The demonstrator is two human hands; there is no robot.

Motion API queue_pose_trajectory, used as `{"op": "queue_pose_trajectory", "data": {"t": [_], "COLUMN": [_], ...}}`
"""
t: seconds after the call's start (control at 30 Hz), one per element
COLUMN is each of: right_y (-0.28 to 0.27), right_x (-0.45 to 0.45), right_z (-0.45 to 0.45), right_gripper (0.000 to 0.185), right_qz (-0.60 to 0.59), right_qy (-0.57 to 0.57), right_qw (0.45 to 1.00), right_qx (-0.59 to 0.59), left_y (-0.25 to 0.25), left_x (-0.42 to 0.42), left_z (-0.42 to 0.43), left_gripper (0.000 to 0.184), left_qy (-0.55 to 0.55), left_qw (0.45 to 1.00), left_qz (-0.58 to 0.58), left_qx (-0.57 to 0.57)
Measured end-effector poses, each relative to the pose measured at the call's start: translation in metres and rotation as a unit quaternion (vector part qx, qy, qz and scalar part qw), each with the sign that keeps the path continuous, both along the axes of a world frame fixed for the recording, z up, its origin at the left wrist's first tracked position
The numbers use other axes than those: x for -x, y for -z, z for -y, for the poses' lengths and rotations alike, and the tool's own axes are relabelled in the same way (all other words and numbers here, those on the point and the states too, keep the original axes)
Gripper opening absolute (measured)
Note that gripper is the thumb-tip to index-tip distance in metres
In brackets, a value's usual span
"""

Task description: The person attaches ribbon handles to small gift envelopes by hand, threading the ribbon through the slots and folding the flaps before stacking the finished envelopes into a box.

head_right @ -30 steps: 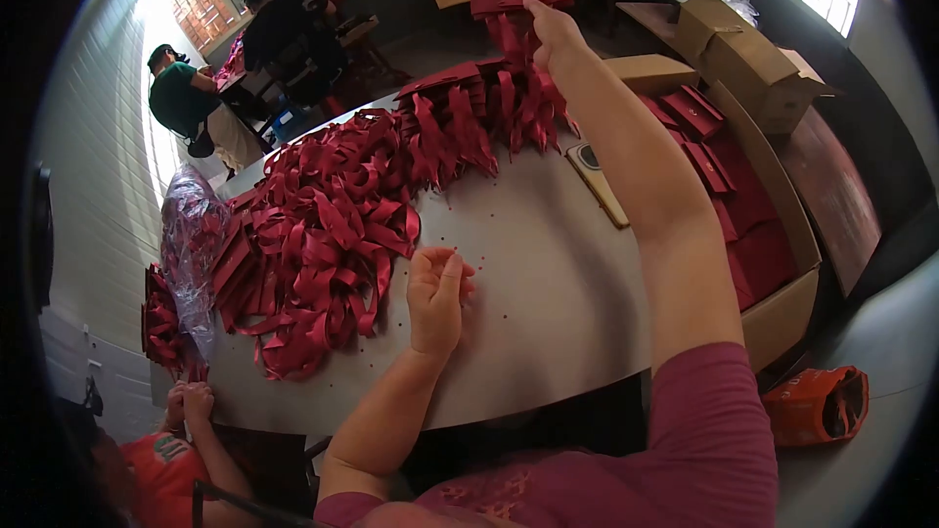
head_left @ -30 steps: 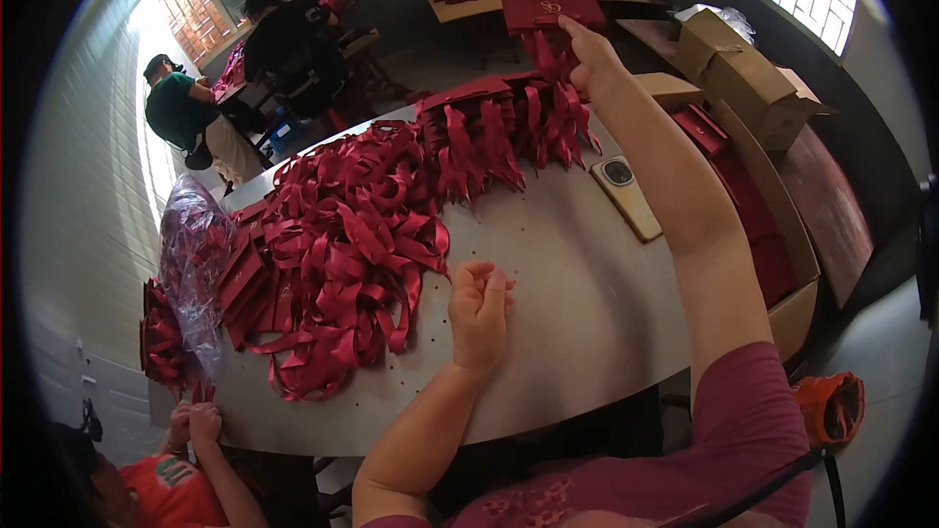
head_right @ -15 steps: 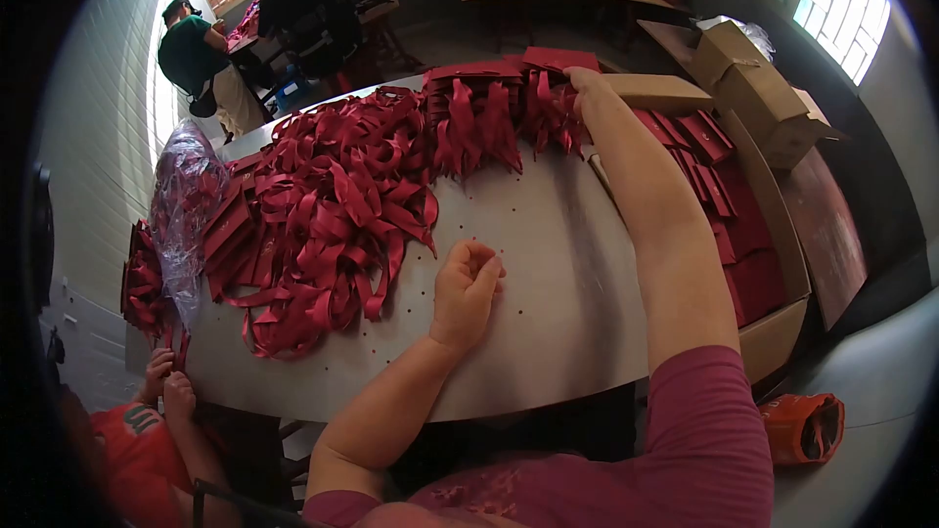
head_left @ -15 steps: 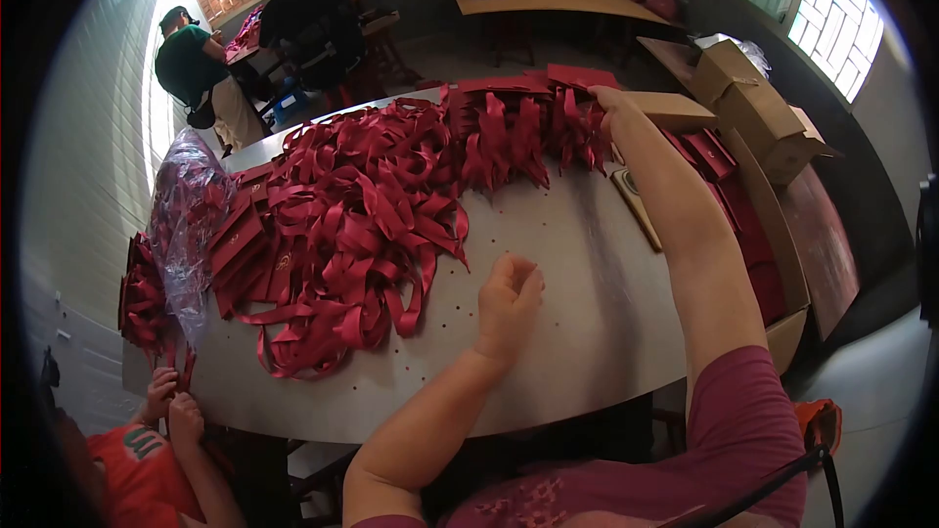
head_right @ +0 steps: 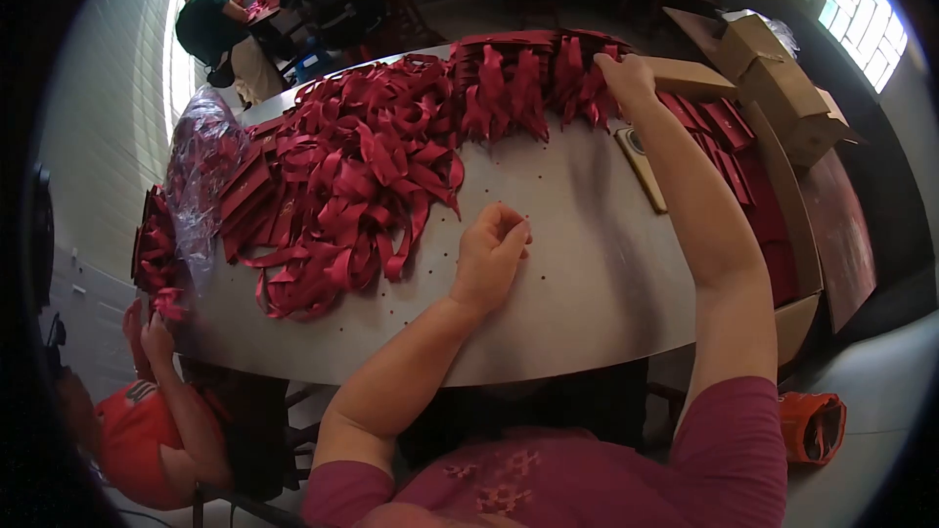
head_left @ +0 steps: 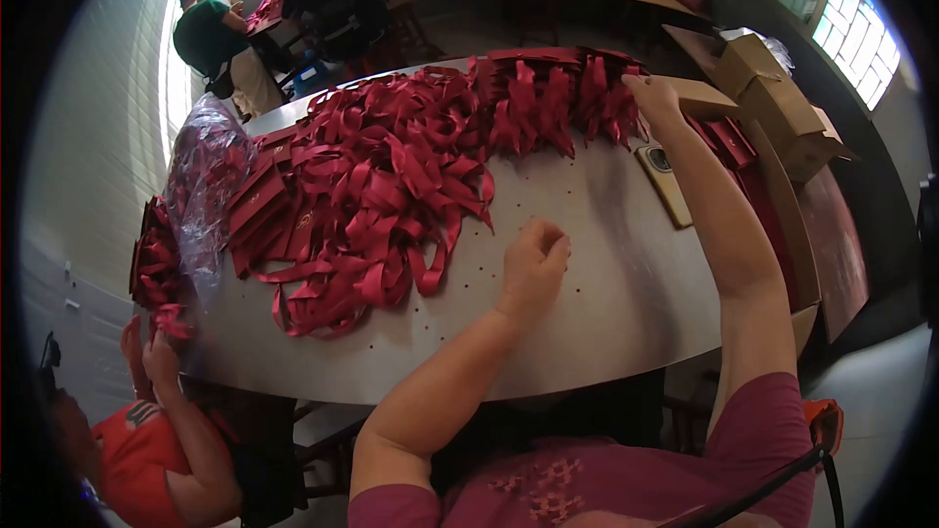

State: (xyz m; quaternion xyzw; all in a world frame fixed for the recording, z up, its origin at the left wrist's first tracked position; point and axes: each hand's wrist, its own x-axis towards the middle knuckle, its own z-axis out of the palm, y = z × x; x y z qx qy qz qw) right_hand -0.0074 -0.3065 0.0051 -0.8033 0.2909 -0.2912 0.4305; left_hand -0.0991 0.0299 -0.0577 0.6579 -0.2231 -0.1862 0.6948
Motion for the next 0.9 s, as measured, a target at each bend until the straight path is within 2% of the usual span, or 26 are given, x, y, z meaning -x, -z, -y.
{"op": "queue_pose_trajectory", "data": {"t": [0.03,0.07,0.2,0.27,0.3,0.4,0.47,0.6,0.7,0.8,0.9], "right_y": [-0.004,-0.004,-0.008,0.004,0.003,0.001,0.008,0.01,0.011,0.02,0.043], "right_x": [0.008,0.016,0.036,0.016,0.006,-0.028,-0.048,-0.039,0.003,0.05,0.11], "right_z": [-0.014,-0.031,-0.136,-0.172,-0.188,-0.228,-0.244,-0.255,-0.227,-0.147,-0.025], "right_gripper": [0.037,0.037,0.022,0.026,0.028,0.038,0.046,0.056,0.055,0.051,0.056], "right_qz": [-0.019,-0.017,0.064,0.127,0.126,0.141,0.211,0.21,0.197,0.165,0.03], "right_qy": [-0.006,-0.012,-0.221,-0.297,-0.325,-0.36,-0.268,-0.203,-0.129,0.0,0.191], "right_qw": [0.997,0.997,0.961,0.93,0.915,0.881,0.853,0.892,0.902,0.888,0.883], "right_qx": [0.076,0.074,0.152,0.176,0.202,0.272,0.396,0.346,0.362,0.428,0.429], "left_y": [0.001,0.002,-0.001,-0.004,-0.005,-0.012,-0.026,-0.025,-0.029,-0.033,-0.028], "left_x": [0.0,0.001,0.005,0.006,0.004,-0.007,-0.01,-0.011,-0.005,0.0,-0.001], "left_z": [0.001,0.002,0.005,0.004,0.002,-0.009,-0.013,-0.012,-0.011,-0.011,-0.009], "left_gripper": [0.007,0.008,0.008,0.01,0.01,0.02,0.027,0.027,0.028,0.028,0.029], "left_qy": [0.011,0.024,0.004,-0.067,-0.068,-0.195,-0.219,-0.201,-0.191,-0.182,-0.169], "left_qw": [1.0,1.0,1.0,0.995,0.995,0.972,0.962,0.97,0.975,0.977,0.981], "left_qz": [-0.001,-0.002,-0.002,-0.019,-0.017,0.063,0.089,0.062,0.046,0.072,0.068], "left_qx": [0.003,0.007,0.02,0.068,0.066,0.119,0.135,0.122,0.105,0.085,0.074]}}
